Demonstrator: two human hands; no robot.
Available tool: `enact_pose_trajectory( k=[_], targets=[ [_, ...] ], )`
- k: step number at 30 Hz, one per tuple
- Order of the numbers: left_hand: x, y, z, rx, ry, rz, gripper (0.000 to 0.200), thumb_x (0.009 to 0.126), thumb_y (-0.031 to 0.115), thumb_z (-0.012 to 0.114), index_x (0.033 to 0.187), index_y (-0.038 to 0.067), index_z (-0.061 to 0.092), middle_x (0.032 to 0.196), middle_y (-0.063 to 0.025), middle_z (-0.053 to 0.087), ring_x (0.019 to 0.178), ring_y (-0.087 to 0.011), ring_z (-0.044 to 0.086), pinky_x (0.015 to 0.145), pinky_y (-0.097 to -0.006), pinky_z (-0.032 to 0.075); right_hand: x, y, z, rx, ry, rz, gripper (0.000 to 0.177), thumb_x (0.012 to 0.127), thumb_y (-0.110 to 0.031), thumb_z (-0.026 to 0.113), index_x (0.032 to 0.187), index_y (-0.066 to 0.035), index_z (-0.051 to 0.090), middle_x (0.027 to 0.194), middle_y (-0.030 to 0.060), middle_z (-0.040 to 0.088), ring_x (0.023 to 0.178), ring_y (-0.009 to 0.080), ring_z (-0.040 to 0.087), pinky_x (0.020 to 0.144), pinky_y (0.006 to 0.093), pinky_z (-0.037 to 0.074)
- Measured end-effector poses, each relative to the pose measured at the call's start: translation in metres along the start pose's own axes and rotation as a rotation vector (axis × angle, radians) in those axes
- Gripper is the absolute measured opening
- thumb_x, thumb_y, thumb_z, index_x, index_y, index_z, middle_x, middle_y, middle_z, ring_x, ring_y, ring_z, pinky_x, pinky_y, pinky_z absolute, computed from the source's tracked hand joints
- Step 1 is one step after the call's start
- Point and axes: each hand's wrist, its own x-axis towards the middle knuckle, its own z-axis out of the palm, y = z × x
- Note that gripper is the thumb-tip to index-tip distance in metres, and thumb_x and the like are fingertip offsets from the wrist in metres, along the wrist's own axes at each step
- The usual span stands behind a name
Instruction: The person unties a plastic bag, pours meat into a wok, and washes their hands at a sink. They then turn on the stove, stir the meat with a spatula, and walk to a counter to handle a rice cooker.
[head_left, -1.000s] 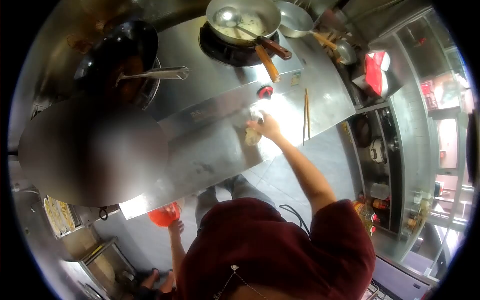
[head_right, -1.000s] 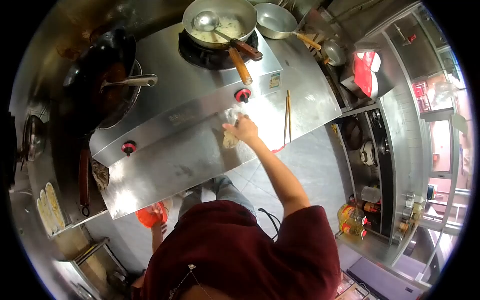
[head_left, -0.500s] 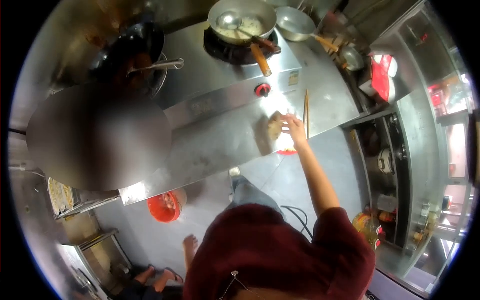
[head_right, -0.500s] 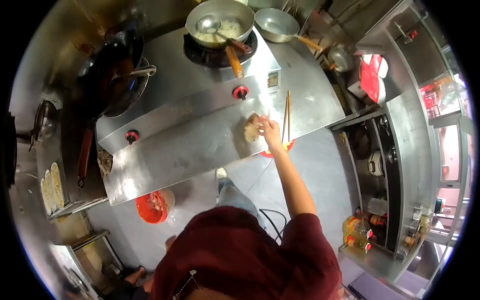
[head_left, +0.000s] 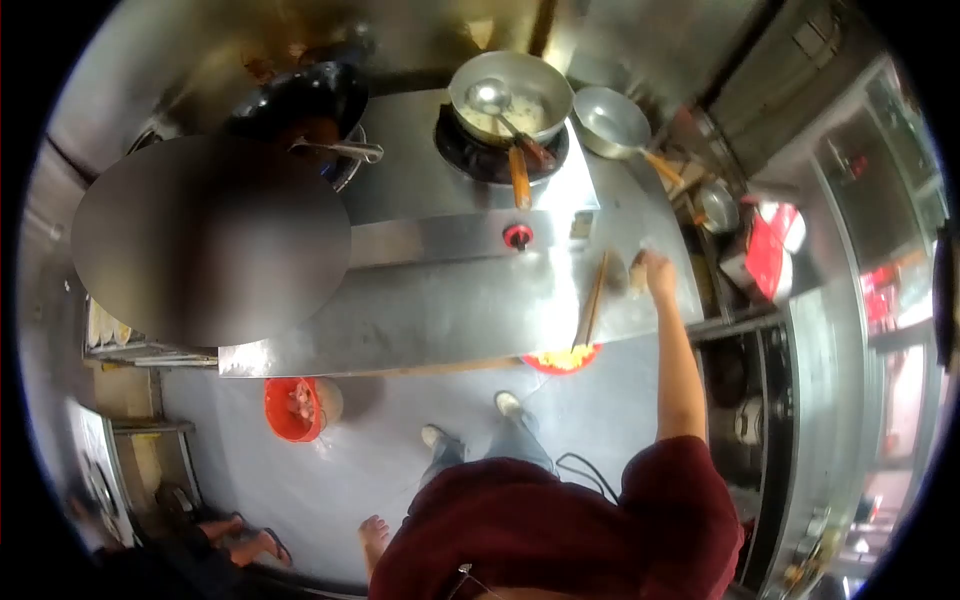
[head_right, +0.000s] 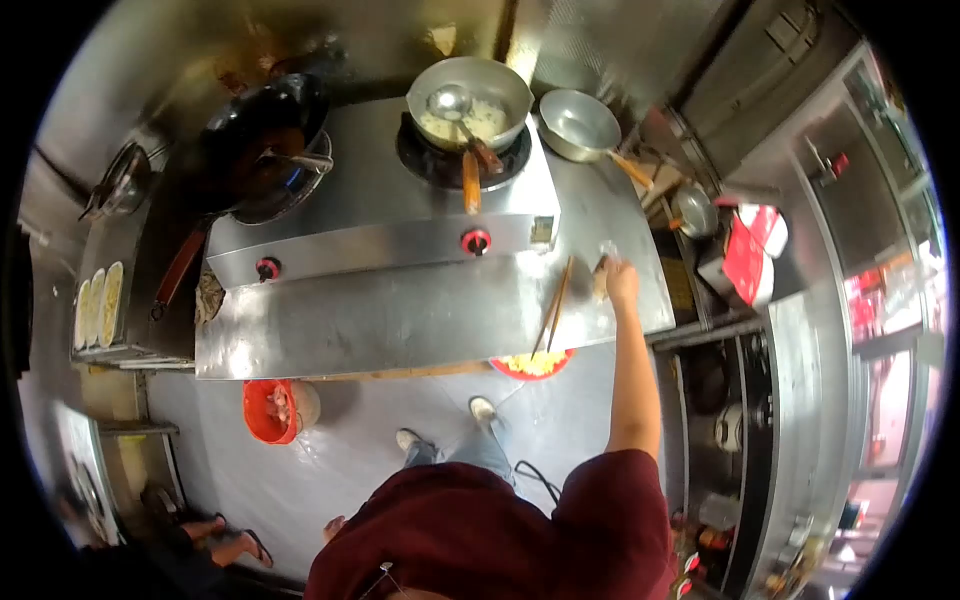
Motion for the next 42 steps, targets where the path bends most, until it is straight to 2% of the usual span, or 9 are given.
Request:
enact_pose_trajectory(
  k=[6, 8, 9, 10, 13, 22, 32, 37, 42],
  targets=[
    [0.039, -0.068, 0.070, -0.138, -0.248, -0.011, 0.025, 0.078, 0.025, 0.046, 0.059, 0.009, 0.051, 0.064, -0.0022, 0.049, 0.062, -0.0162, 0.052, 0.048, -0.0322, 0.042, -0.009, 0.008, 0.025, -0.111, 0.237, -0.462, 0.034, 0.077, -0.017, 0.057, 0.104, 0.003, 0.052, 0.103, 0.0216, 0.053, 0.100, 0.0354, 0.047, 0.088, 0.0407, 0.037],
    [-0.023, -0.039, 0.142, 0.377, 0.110, 0.145, 0.017, 0.079, 0.019, 0.047, 0.077, 0.006, 0.059, 0.072, -0.0068, 0.060, 0.061, -0.0178, 0.056, 0.052, -0.0315, 0.045, -0.051, -0.049, 0.011, -0.043, 0.199, -0.607, 0.034, 0.079, -0.013, 0.053, 0.108, 0.004, 0.049, 0.111, 0.0228, 0.047, 0.102, 0.0362, 0.045, 0.089, 0.0410, 0.035],
    [0.019, -0.067, 0.137, 1.153, 0.072, 0.726, 0.020, 0.080, 0.019, 0.047, 0.082, 0.004, 0.059, 0.069, -0.0087, 0.059, 0.062, -0.0218, 0.057, 0.057, -0.0341, 0.046, -0.066, -0.057, 0.026, 0.042, 0.170, -0.616, 0.035, 0.078, -0.013, 0.052, 0.110, 0.001, 0.049, 0.110, 0.0229, 0.047, 0.105, 0.0367, 0.041, 0.092, 0.0421, 0.031],
    [-0.046, -0.020, 0.175, 0.471, 0.197, 0.412, 0.024, 0.080, 0.023, 0.046, 0.084, 0.004, 0.060, 0.072, -0.0125, 0.060, 0.069, -0.0261, 0.058, 0.062, -0.0371, 0.045, -0.080, -0.062, 0.053, 0.087, 0.106, -0.661, 0.033, 0.079, -0.013, 0.049, 0.108, 0.003, 0.049, 0.110, 0.0230, 0.047, 0.103, 0.0378, 0.042, 0.091, 0.0431, 0.031],
    [-0.101, 0.007, 0.209, 0.424, 0.385, 0.455, 0.033, 0.079, 0.031, 0.045, 0.088, 0.004, 0.060, 0.085, -0.0187, 0.060, 0.083, -0.0328, 0.057, 0.073, -0.0406, 0.044, -0.140, -0.092, 0.121, 0.385, -0.321, -1.042, 0.029, 0.078, -0.010, 0.047, 0.105, 0.002, 0.050, 0.106, 0.0207, 0.048, 0.100, 0.0354, 0.044, 0.088, 0.0430, 0.034],
    [-0.157, -0.216, 0.226, -0.291, 0.763, 0.138, 0.025, 0.075, 0.025, 0.055, 0.084, 0.003, 0.063, 0.073, -0.0088, 0.063, 0.063, -0.0173, 0.061, 0.060, -0.0300, 0.049, -0.319, -0.173, 0.114, 0.391, -1.149, -1.746, 0.021, 0.075, -0.007, 0.050, 0.095, 0.001, 0.053, 0.093, 0.0147, 0.053, 0.093, 0.0311, 0.047, 0.082, 0.0389, 0.038],
    [-0.174, -0.522, 0.371, -0.291, 0.602, -0.333, 0.016, 0.071, 0.020, 0.052, 0.069, 0.010, 0.065, 0.068, -0.0062, 0.063, 0.052, -0.0176, 0.060, 0.053, -0.0310, 0.049, -0.526, -0.155, 0.083, 0.382, -1.349, -1.995, 0.020, 0.072, -0.007, 0.053, 0.090, 0.002, 0.053, 0.086, 0.0175, 0.051, 0.086, 0.0342, 0.047, 0.076, 0.0414, 0.038],
    [-0.196, -0.566, 0.348, -1.165, 0.675, -0.435, 0.015, 0.073, 0.018, 0.051, 0.070, 0.009, 0.063, 0.066, -0.0042, 0.062, 0.045, -0.0185, 0.056, 0.050, -0.0322, 0.047, -0.631, -0.091, 0.054, 0.306, -1.357, -2.280, 0.017, 0.070, -0.008, 0.055, 0.084, 0.002, 0.054, 0.083, 0.0167, 0.054, 0.081, 0.0338, 0.049, 0.075, 0.0404, 0.039],
    [-0.171, -0.564, 0.243, -0.551, 0.917, -0.063, 0.018, 0.070, 0.021, 0.051, 0.065, 0.006, 0.060, 0.068, -0.0124, 0.060, 0.071, -0.0306, 0.057, 0.064, -0.0421, 0.045, -0.681, -0.085, 0.041, 0.259, -1.402, -2.253, 0.015, 0.070, -0.011, 0.058, 0.082, -0.003, 0.057, 0.082, 0.0148, 0.056, 0.079, 0.0332, 0.052, 0.072, 0.0404, 0.041]
  ],
)
